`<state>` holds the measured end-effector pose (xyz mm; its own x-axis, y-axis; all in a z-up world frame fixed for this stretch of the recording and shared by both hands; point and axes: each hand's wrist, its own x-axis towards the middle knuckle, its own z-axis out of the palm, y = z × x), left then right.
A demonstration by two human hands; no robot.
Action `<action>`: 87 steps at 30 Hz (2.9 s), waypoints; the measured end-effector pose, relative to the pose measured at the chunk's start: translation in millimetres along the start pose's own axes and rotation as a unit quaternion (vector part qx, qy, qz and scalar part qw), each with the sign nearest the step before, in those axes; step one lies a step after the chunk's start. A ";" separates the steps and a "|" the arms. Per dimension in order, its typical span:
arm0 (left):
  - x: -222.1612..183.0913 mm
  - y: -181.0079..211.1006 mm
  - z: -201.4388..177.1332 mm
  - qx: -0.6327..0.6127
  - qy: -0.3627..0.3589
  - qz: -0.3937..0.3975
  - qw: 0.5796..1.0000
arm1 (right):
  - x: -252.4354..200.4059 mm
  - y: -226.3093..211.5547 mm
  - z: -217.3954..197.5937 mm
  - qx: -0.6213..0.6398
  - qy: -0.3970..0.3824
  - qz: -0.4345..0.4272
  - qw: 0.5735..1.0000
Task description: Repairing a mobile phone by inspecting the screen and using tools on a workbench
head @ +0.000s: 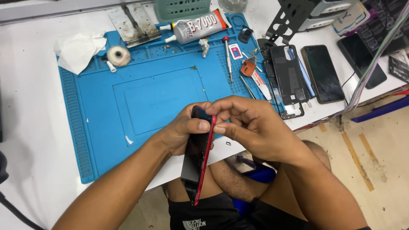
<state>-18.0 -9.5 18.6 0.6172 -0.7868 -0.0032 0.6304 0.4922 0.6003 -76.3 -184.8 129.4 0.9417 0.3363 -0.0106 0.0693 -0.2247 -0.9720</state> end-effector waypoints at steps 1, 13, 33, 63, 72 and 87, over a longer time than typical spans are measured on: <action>-0.2 0.5 -0.2 0.002 -0.002 -0.004 1.000 | -0.1 0.9 0.1 0.001 0.004 0.000 1.000; -4.8 -3.2 -13.4 -0.034 0.023 -0.037 0.998 | 6.6 -1.7 7.8 0.004 0.010 -0.013 1.000; -7.9 -8.9 -29.8 -0.118 -0.062 -0.069 0.989 | 3.0 2.2 24.1 0.122 -0.013 -0.075 0.990; 4.7 10.7 0.1 0.005 0.102 -0.039 0.994 | 38.8 25.5 -13.2 0.070 0.037 0.068 0.994; 6.6 8.2 -0.8 -0.071 0.070 0.018 0.995 | 52.3 84.9 -13.3 0.084 0.076 -0.006 0.994; 9.4 7.1 1.0 -0.109 0.143 0.189 0.965 | -21.2 98.3 2.3 0.095 0.190 0.011 0.977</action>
<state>-8.2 -13.7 23.6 0.9081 -0.4150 -0.0559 0.3985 0.8153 0.4202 -90.2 -212.0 33.6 0.9990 -0.0392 0.0200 0.0184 -0.0422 -0.9989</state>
